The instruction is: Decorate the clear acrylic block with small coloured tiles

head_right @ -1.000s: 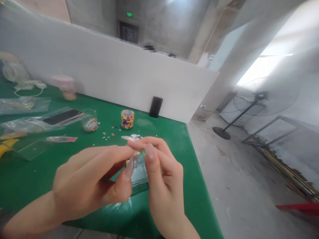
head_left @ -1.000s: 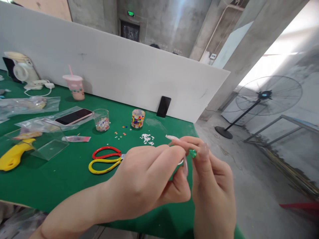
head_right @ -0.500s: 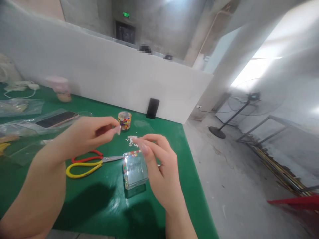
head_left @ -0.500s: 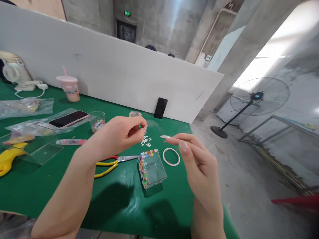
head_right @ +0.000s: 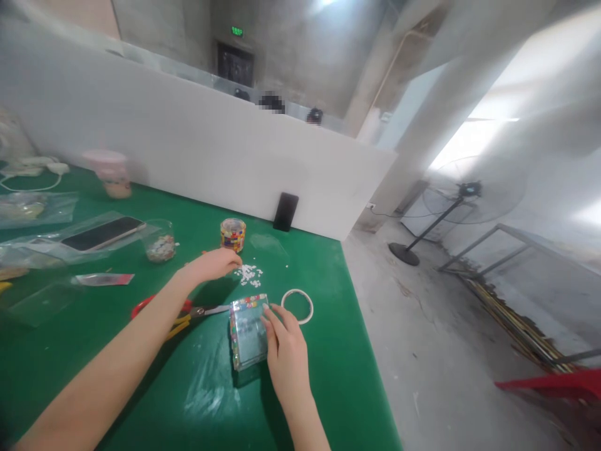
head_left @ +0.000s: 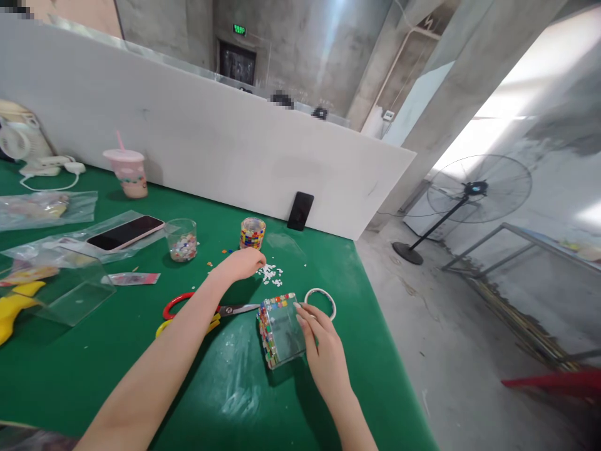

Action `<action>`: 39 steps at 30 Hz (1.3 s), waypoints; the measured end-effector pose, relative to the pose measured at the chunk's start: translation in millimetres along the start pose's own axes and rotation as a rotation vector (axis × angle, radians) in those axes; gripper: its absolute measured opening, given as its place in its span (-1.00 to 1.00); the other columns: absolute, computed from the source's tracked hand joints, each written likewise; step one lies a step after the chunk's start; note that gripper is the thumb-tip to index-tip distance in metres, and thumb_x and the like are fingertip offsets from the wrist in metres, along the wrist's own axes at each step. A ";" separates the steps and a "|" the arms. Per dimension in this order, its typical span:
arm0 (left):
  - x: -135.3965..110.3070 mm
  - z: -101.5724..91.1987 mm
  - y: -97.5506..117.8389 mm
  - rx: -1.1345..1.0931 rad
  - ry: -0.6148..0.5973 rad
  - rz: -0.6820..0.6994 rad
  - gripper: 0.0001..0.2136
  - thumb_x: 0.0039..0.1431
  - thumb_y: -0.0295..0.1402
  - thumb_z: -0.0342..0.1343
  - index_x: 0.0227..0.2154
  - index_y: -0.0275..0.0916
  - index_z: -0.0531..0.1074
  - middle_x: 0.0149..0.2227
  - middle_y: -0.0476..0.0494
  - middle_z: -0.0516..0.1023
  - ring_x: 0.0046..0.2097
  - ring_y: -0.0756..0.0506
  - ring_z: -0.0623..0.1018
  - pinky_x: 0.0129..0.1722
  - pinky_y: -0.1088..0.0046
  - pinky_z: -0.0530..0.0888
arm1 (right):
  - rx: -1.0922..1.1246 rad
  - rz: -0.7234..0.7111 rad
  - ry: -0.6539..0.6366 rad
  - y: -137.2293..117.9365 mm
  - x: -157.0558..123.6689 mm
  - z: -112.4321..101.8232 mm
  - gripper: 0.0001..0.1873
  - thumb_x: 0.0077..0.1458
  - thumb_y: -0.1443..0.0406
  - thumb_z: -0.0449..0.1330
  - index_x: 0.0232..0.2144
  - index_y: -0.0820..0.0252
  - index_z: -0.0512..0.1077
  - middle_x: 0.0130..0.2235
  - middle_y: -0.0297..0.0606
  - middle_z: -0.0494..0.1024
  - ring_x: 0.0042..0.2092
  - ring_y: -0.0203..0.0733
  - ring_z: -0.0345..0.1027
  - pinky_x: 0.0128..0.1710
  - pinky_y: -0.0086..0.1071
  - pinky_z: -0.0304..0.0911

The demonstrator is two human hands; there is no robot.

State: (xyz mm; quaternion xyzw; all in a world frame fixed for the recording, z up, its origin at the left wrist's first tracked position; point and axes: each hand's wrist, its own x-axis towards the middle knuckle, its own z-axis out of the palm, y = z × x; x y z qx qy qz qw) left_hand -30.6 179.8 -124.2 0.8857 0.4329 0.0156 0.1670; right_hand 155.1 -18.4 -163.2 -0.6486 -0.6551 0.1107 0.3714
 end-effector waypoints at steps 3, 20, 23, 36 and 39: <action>6.4 8.4 -3.3 0.002 0.000 0.015 -0.76 0.30 -0.27 0.09 -0.07 -0.28 0.44 -0.04 -0.19 0.51 -0.07 -0.13 0.54 -0.06 0.17 0.51 | 0.050 0.043 0.020 -2.1 3.1 2.9 -0.60 0.30 0.21 -0.04 0.00 0.10 0.53 0.12 -0.10 0.50 0.15 0.03 0.38 0.09 -0.08 0.37; 19.4 22.9 -13.7 -0.128 0.001 0.037 -0.77 0.30 -0.27 0.09 -0.07 -0.29 0.44 -0.04 -0.19 0.51 -0.06 -0.13 0.54 -0.05 0.17 0.51 | 0.235 0.049 -0.022 4.9 36.3 20.7 -0.62 0.30 0.17 -0.01 -0.02 0.03 0.55 0.15 -0.12 0.46 0.20 0.03 0.30 0.18 -0.01 0.26; 19.9 23.0 -14.3 -0.139 -0.003 0.030 -0.77 0.30 -0.27 0.09 -0.08 -0.29 0.44 -0.05 -0.18 0.52 -0.07 -0.12 0.54 -0.06 0.17 0.52 | 0.261 0.053 -0.027 6.8 37.9 20.3 -0.62 0.30 0.15 0.00 -0.02 0.01 0.55 0.16 -0.13 0.46 0.19 0.03 0.30 0.18 -0.01 0.26; 14.5 10.9 -12.1 -0.189 0.037 -0.024 -0.75 0.32 -0.27 0.06 -0.04 -0.29 0.43 -0.04 -0.19 0.52 -0.06 -0.13 0.55 -0.02 0.14 0.50 | 0.290 0.098 -0.098 10.6 42.5 25.4 -0.63 0.29 0.10 0.02 -0.01 -0.06 0.54 0.29 -0.17 0.26 0.32 0.05 0.11 0.26 0.03 0.13; 13.2 8.8 -9.1 -0.178 0.000 -0.027 -0.77 0.31 -0.26 0.07 -0.11 -0.31 0.45 -0.11 -0.16 0.54 -0.12 -0.11 0.56 -0.07 0.18 0.52 | 0.289 0.106 -0.128 11.3 43.3 25.0 -0.62 0.28 0.10 0.01 0.00 -0.07 0.53 0.32 -0.17 0.21 0.33 0.05 0.07 0.26 0.03 0.11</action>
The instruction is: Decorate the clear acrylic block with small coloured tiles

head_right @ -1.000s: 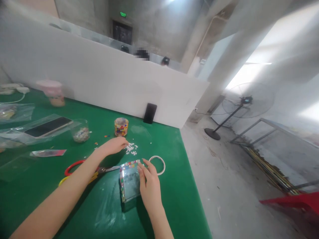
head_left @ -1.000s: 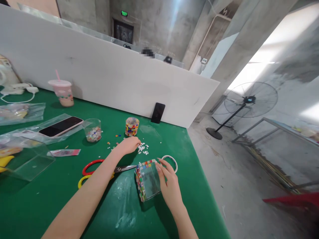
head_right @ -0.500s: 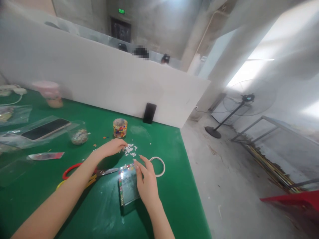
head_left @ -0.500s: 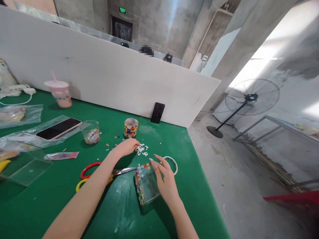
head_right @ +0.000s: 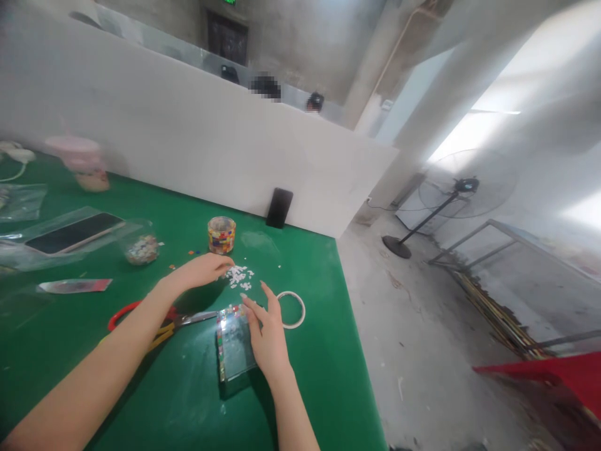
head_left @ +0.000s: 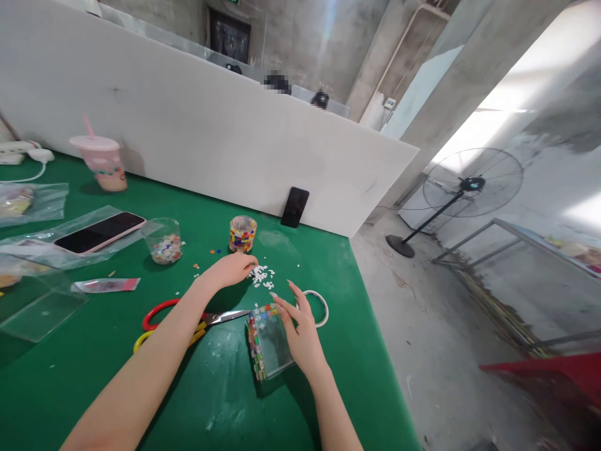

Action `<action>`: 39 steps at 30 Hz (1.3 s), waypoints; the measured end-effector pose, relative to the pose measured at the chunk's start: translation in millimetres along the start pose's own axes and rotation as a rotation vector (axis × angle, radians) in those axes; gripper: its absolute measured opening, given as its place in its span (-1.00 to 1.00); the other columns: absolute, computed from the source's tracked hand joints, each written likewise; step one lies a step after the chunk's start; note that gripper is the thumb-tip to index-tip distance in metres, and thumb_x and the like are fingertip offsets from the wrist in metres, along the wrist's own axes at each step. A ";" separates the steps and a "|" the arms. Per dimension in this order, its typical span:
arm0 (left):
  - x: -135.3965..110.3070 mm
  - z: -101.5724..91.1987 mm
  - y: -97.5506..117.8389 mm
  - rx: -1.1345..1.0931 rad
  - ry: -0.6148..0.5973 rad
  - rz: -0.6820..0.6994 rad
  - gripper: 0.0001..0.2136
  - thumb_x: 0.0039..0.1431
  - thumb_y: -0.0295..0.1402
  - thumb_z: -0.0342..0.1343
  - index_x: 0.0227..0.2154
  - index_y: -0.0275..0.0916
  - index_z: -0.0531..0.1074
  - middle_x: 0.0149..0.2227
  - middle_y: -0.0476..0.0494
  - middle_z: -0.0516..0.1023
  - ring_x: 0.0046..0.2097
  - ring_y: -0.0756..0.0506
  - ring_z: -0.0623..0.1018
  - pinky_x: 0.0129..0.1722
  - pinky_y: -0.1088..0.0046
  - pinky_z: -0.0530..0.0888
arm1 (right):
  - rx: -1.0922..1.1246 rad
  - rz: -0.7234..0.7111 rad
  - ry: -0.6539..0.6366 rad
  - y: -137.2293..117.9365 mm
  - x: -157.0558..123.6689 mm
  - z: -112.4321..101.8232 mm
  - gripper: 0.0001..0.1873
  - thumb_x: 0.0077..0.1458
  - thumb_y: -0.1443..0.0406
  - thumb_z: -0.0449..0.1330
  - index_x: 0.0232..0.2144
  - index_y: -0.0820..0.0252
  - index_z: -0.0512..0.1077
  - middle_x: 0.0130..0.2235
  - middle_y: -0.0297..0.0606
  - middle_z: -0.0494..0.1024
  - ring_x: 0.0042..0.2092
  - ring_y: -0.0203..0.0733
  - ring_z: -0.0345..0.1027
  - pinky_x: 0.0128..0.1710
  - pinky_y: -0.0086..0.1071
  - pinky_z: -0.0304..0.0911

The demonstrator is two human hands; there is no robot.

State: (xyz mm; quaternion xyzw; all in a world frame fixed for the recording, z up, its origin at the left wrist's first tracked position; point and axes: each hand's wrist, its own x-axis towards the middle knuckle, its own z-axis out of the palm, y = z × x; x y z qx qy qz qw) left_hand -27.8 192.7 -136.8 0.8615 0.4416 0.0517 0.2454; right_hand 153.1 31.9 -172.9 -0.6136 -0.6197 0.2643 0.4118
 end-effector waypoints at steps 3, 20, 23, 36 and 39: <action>-0.7 -0.4 3.1 0.011 -0.021 -0.003 -0.78 0.31 -0.26 0.08 -0.14 -0.31 0.46 -0.13 -0.15 0.55 -0.13 -0.10 0.56 -0.09 0.20 0.52 | 0.009 0.015 -0.002 1.9 -0.2 0.6 -0.63 0.27 0.10 0.03 0.01 -0.10 0.52 0.31 -0.18 0.22 0.34 0.05 0.06 0.26 0.04 0.11; -15.0 -21.5 7.8 0.004 0.035 0.003 -0.75 0.33 -0.32 -0.08 -0.18 -0.27 0.49 -0.17 -0.15 0.60 -0.20 -0.10 0.56 -0.17 0.35 0.45 | 0.447 0.104 -0.021 10.5 11.1 1.8 -0.54 0.20 0.05 0.13 0.05 0.13 0.47 0.11 -0.08 0.53 0.16 -0.02 0.39 0.20 -0.10 0.24; -18.4 -25.5 12.1 0.005 0.043 0.004 -0.72 0.27 -0.34 -0.11 -0.19 -0.24 0.51 -0.18 -0.14 0.62 -0.20 -0.11 0.56 -0.22 0.44 0.42 | 0.516 0.134 -0.032 11.2 14.0 7.1 -0.53 0.14 0.05 0.19 0.01 0.17 0.48 0.02 -0.05 0.60 0.09 0.00 0.45 0.15 -0.10 0.29; -12.0 -12.6 16.6 -0.029 -0.032 0.046 -0.75 0.34 -0.23 0.02 -0.18 -0.31 0.48 -0.20 -0.13 0.57 -0.20 -0.08 0.56 -0.13 0.25 0.49 | 0.660 0.184 -0.001 17.9 13.2 15.6 -0.55 0.05 0.08 0.26 -0.03 0.11 0.43 -0.18 -0.20 0.63 -0.06 -0.08 0.50 0.04 -0.19 0.33; -13.4 -14.4 18.8 -0.030 -0.033 0.045 -0.75 0.34 -0.23 0.01 -0.19 -0.31 0.48 -0.20 -0.13 0.57 -0.21 -0.07 0.55 -0.14 0.26 0.48 | 0.669 0.177 -0.002 14.9 11.5 15.9 -0.59 0.07 0.10 0.25 -0.04 0.10 0.43 -0.14 -0.19 0.62 -0.02 -0.07 0.47 0.07 -0.18 0.30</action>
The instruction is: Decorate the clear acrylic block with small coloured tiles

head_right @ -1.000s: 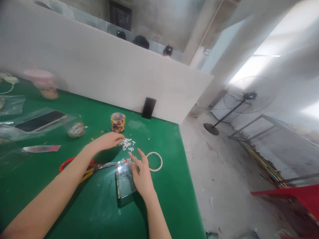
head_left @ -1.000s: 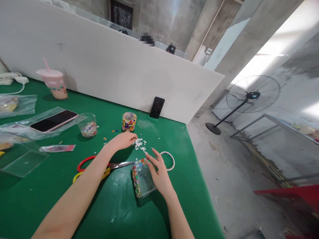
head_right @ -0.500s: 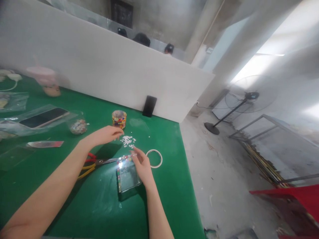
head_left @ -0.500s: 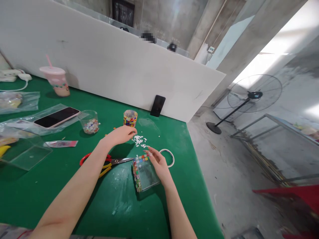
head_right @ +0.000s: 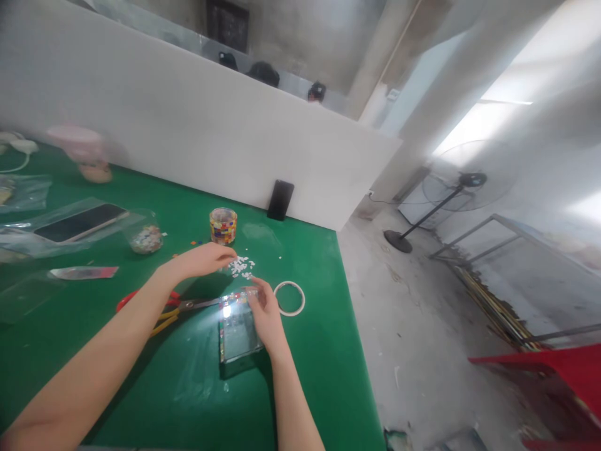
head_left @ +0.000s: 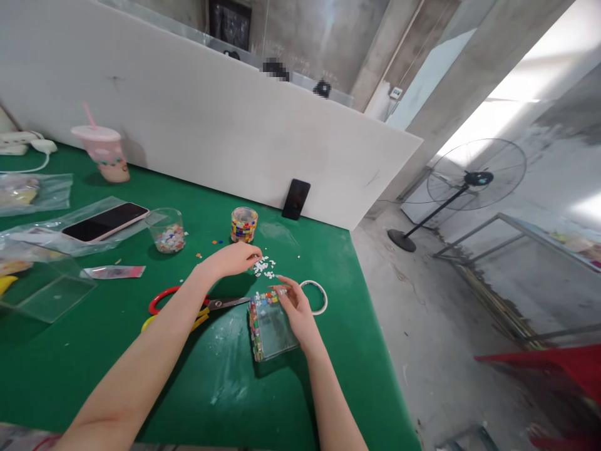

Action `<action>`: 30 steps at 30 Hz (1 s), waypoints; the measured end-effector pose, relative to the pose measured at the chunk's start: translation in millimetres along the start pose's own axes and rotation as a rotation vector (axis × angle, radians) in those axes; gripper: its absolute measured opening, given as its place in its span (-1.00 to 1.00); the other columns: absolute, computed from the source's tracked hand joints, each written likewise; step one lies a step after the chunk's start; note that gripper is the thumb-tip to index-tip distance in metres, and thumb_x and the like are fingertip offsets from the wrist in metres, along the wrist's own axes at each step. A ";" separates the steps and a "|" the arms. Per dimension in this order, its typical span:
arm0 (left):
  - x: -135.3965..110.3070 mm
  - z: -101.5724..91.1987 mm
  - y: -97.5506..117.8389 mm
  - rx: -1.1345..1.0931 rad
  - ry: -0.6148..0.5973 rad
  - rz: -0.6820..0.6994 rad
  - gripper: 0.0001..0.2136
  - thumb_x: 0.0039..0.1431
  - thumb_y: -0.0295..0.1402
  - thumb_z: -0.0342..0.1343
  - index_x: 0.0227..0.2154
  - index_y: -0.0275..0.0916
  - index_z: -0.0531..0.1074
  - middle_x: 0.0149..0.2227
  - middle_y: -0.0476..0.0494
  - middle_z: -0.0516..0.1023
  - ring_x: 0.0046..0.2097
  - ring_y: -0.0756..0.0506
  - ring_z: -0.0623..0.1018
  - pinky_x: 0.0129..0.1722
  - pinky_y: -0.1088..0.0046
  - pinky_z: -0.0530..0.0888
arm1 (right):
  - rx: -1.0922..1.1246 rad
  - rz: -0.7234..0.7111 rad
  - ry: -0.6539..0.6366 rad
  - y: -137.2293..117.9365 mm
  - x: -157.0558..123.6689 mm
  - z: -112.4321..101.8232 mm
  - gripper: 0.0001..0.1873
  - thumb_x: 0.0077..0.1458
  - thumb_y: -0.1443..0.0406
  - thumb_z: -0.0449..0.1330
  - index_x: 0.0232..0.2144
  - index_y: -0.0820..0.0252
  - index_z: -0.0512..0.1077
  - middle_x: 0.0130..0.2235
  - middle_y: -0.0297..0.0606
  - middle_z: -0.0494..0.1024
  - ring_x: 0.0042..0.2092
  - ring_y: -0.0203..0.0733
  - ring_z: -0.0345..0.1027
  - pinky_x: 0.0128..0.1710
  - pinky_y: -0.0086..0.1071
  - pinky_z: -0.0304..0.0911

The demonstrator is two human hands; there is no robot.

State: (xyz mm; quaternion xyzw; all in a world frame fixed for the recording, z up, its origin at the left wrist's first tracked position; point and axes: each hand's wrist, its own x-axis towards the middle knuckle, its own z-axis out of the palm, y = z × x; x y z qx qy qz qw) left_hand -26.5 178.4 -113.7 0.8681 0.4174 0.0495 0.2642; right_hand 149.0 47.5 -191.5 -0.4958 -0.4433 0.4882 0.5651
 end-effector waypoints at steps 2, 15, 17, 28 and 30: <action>-0.8 -1.2 1.4 -0.001 0.001 0.000 -0.75 0.34 -0.24 0.01 -0.19 -0.31 0.48 -0.21 -0.13 0.57 -0.21 -0.08 0.55 -0.14 0.26 0.47 | -0.003 -0.001 -0.003 -1.2 -1.0 0.8 -0.61 0.08 0.11 0.25 -0.06 0.11 0.43 -0.13 -0.19 0.61 0.00 -0.07 0.46 0.09 -0.18 0.28; -2.5 -0.8 5.9 -0.022 0.014 0.018 -0.75 0.27 -0.34 -0.07 -0.25 -0.28 0.52 -0.26 -0.16 0.61 -0.28 -0.10 0.53 -0.28 0.39 0.37 | 0.004 -0.027 0.044 -2.7 3.2 0.1 -0.80 0.02 0.19 0.28 -0.29 0.14 0.48 -0.19 -0.22 0.60 -0.05 -0.10 0.46 0.07 -0.22 0.27; -3.7 -1.5 6.6 -0.037 0.020 0.023 -0.72 0.24 -0.31 -0.08 -0.27 -0.27 0.53 -0.27 -0.18 0.62 -0.29 -0.12 0.53 -0.31 0.42 0.35 | 0.027 -0.020 0.050 -2.7 3.0 -0.2 -0.76 0.01 0.16 0.30 -0.27 0.13 0.48 -0.18 -0.21 0.62 -0.05 -0.08 0.47 0.06 -0.22 0.28; -18.2 9.9 34.6 -0.223 0.012 0.006 -0.58 0.24 -0.05 -0.15 -0.52 -0.21 0.44 -0.43 -0.14 0.57 -0.34 -0.14 0.50 -0.28 0.41 0.35 | 0.087 0.069 0.088 23.7 3.4 -3.9 -0.44 0.21 -0.12 -0.02 -0.31 0.18 0.53 -0.33 -0.24 0.63 -0.25 -0.12 0.51 -0.17 -0.25 0.36; -23.8 21.4 39.7 -0.260 -0.010 0.000 -0.56 0.21 -0.03 -0.13 -0.61 -0.20 0.38 -0.54 -0.11 0.50 -0.42 -0.13 0.46 -0.34 0.41 0.34 | 0.070 0.054 0.127 31.9 4.4 -4.0 -0.51 0.23 -0.06 0.04 -0.35 0.23 0.49 -0.39 -0.30 0.57 -0.33 -0.20 0.47 -0.24 -0.27 0.37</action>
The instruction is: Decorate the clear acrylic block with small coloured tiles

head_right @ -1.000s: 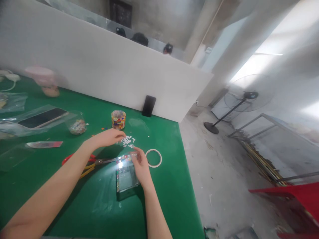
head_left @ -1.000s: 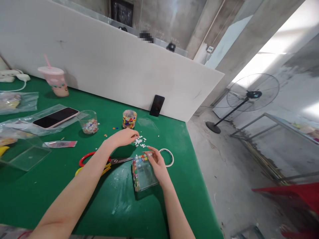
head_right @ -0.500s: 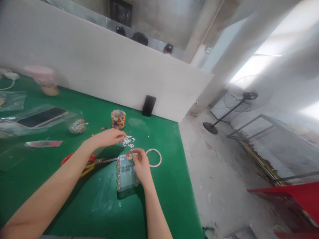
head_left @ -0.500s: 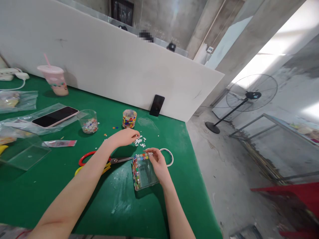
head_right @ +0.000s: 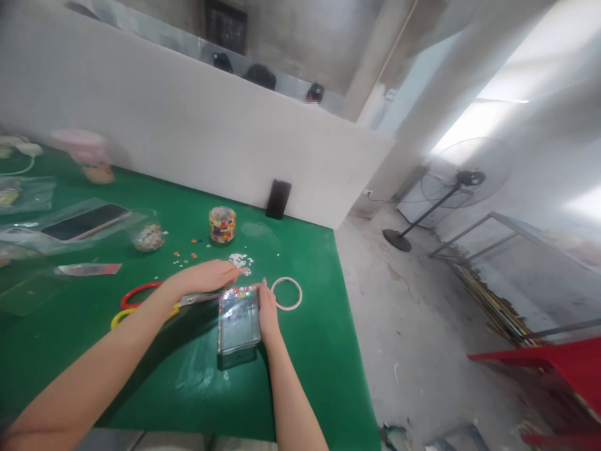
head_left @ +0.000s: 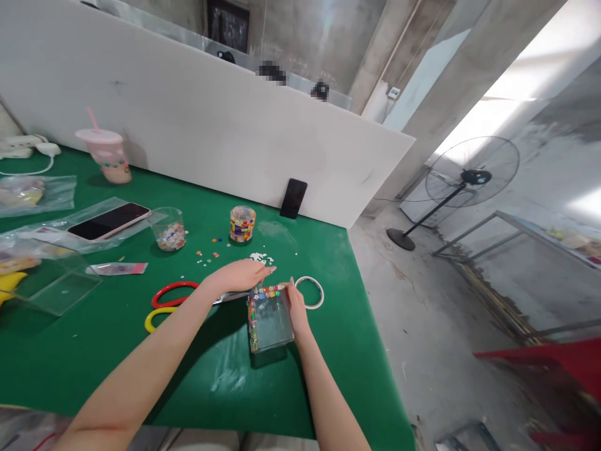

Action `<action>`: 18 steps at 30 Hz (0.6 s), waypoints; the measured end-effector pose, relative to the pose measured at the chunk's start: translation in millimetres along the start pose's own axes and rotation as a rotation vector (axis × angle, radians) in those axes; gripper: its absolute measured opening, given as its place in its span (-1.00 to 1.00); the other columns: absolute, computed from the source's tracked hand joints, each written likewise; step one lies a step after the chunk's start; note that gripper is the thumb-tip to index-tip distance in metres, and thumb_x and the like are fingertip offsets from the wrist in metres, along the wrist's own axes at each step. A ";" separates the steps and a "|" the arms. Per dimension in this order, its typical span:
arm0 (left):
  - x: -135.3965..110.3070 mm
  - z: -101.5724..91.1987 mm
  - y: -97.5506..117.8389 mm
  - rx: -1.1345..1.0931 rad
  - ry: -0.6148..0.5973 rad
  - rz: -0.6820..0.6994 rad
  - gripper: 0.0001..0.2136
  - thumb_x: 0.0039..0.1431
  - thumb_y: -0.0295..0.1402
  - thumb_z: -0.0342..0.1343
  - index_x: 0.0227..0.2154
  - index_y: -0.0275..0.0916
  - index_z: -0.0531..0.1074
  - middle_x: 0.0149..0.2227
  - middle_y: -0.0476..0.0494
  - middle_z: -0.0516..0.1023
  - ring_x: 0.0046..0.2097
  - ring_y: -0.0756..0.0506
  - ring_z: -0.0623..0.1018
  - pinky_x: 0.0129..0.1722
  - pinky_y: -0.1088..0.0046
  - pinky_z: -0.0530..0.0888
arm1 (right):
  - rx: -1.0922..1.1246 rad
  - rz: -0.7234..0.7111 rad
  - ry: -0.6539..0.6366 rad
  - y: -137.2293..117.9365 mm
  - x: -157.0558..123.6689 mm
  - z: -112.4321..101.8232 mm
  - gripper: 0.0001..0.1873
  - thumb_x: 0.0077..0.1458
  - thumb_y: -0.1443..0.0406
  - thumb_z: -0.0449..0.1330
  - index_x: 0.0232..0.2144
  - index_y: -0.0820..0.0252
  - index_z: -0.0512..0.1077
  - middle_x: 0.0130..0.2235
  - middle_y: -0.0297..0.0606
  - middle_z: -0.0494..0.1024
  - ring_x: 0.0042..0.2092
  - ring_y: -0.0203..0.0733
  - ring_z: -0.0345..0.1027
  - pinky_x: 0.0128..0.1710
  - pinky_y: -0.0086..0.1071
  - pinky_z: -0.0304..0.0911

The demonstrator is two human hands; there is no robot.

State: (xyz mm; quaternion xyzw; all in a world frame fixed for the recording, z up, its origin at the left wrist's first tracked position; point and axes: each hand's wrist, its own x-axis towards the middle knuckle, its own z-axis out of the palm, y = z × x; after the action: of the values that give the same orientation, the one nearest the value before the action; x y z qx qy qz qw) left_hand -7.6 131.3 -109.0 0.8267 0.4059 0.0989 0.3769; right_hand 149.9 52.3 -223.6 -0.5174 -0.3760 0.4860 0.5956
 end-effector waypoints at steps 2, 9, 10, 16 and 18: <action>-7.5 14.2 0.3 -0.054 0.004 -0.002 -0.56 0.20 -0.02 -0.16 -0.61 -0.20 0.35 -0.55 -0.09 0.47 -0.45 -0.11 0.44 -0.39 0.43 0.34 | -0.006 -0.029 0.035 5.7 -0.7 1.0 -0.61 0.25 0.04 0.10 -0.30 0.27 0.46 -0.37 -0.33 0.52 -0.37 -0.27 0.43 -0.31 -0.31 0.38; -29.7 57.1 8.1 -0.215 0.222 -0.013 -0.62 0.16 0.00 -0.17 -0.55 -0.19 0.27 -0.51 -0.03 0.42 -0.40 -0.08 0.42 -0.34 0.44 0.35 | -0.006 -0.154 0.071 1.2 -18.0 6.9 -0.61 0.26 0.05 0.09 -0.41 0.25 0.38 -0.49 -0.44 0.36 -0.51 -0.38 0.24 -0.47 -0.43 0.24; -31.1 60.2 11.5 -0.228 0.251 -0.009 -0.63 0.16 -0.01 -0.15 -0.55 -0.19 0.26 -0.51 -0.02 0.41 -0.39 -0.07 0.41 -0.32 0.43 0.35 | -0.005 -0.174 0.067 -1.2 -20.9 6.3 -0.59 0.26 0.03 0.07 -0.44 0.24 0.37 -0.52 -0.46 0.32 -0.53 -0.38 0.20 -0.49 -0.44 0.20; -35.8 66.2 28.2 -0.265 0.302 0.063 -0.71 -0.02 -0.11 0.14 -0.57 -0.19 0.25 -0.50 0.04 0.35 -0.40 -0.05 0.36 -0.33 0.44 0.31 | -0.011 -0.306 0.055 -7.8 -31.0 -1.9 -0.53 0.26 -0.02 0.04 -0.50 0.22 0.34 -0.52 -0.44 0.33 -0.47 -0.34 0.25 -0.40 -0.38 0.25; -37.0 67.6 29.8 -0.267 0.315 0.080 -0.73 -0.03 -0.15 0.15 -0.58 -0.19 0.24 -0.50 0.04 0.33 -0.40 -0.05 0.36 -0.33 0.43 0.29 | -0.015 -0.334 0.040 -6.4 -31.8 -3.6 -0.57 0.27 0.01 0.05 -0.44 0.23 0.38 -0.48 -0.41 0.39 -0.45 -0.33 0.30 -0.36 -0.36 0.29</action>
State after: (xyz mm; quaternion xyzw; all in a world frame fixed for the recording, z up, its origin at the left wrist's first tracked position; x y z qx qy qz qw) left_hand 17.8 55.5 -129.8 0.7592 0.4099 0.2947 0.4107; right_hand 146.8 20.7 -216.2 -0.4617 -0.4483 0.3671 0.6716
